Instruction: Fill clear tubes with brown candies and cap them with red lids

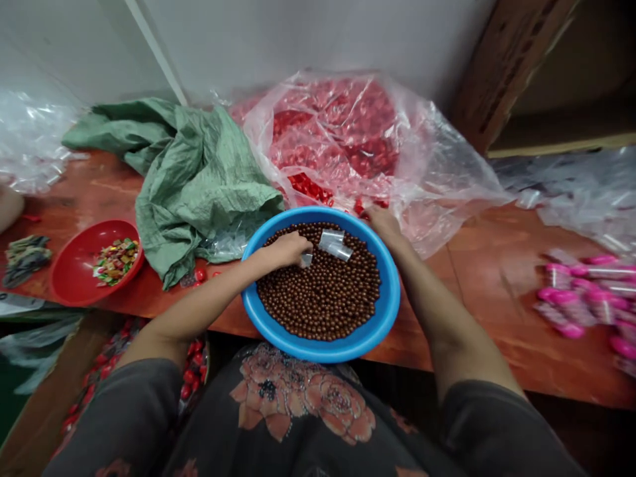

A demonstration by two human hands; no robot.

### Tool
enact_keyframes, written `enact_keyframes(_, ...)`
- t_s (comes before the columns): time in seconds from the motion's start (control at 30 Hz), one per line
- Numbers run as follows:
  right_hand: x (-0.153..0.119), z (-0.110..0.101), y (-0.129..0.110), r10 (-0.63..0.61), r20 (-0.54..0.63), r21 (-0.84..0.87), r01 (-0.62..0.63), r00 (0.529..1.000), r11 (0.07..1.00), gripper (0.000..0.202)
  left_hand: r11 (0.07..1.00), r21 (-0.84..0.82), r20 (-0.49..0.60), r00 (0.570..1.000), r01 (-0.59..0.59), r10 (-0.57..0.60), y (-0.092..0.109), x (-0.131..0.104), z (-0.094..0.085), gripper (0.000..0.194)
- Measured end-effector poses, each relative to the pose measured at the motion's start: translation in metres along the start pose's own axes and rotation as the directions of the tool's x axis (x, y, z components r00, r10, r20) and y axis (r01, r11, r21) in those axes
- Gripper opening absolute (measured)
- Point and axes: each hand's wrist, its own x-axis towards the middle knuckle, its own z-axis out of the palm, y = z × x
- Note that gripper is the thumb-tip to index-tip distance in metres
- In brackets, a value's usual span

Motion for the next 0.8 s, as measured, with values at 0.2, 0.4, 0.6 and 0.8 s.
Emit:
enact_keyframes(0.2, -0.05, 0.006, 0.01, 0.137, -0.165, 0.217, -0.1, 0.977, 0.971, 0.034, 0.948, -0.271, 0.148, 0.981, 0.165, -0.128, 0.01, -0.012, 0.017, 0.031)
enact_keyframes(0.4, -0.092, -0.008, -0.006, 0.457, -0.333, 0.829, 0.025, 0.825, 0.559, 0.048, 0.865, -0.438, 0.154, 0.969, 0.243, -0.195, 0.024, 0.006, 0.024, 0.025)
enact_keyframes(0.6, -0.157, -0.039, -0.026, 0.439, -0.282, 0.954, 0.202, 0.853, 0.221, 0.044, 0.583, -0.753, 0.295, 0.948, 0.305, -0.115, 0.033, 0.018, 0.036, 0.02)
enact_keyframes(0.8, -0.208, -0.054, -0.044, 0.391, -0.168, 0.982, 0.122, 0.905, 0.141, 0.056, 0.455, -0.8, 0.386, 0.916, 0.39, -0.106, 0.048, 0.019, 0.036, 0.022)
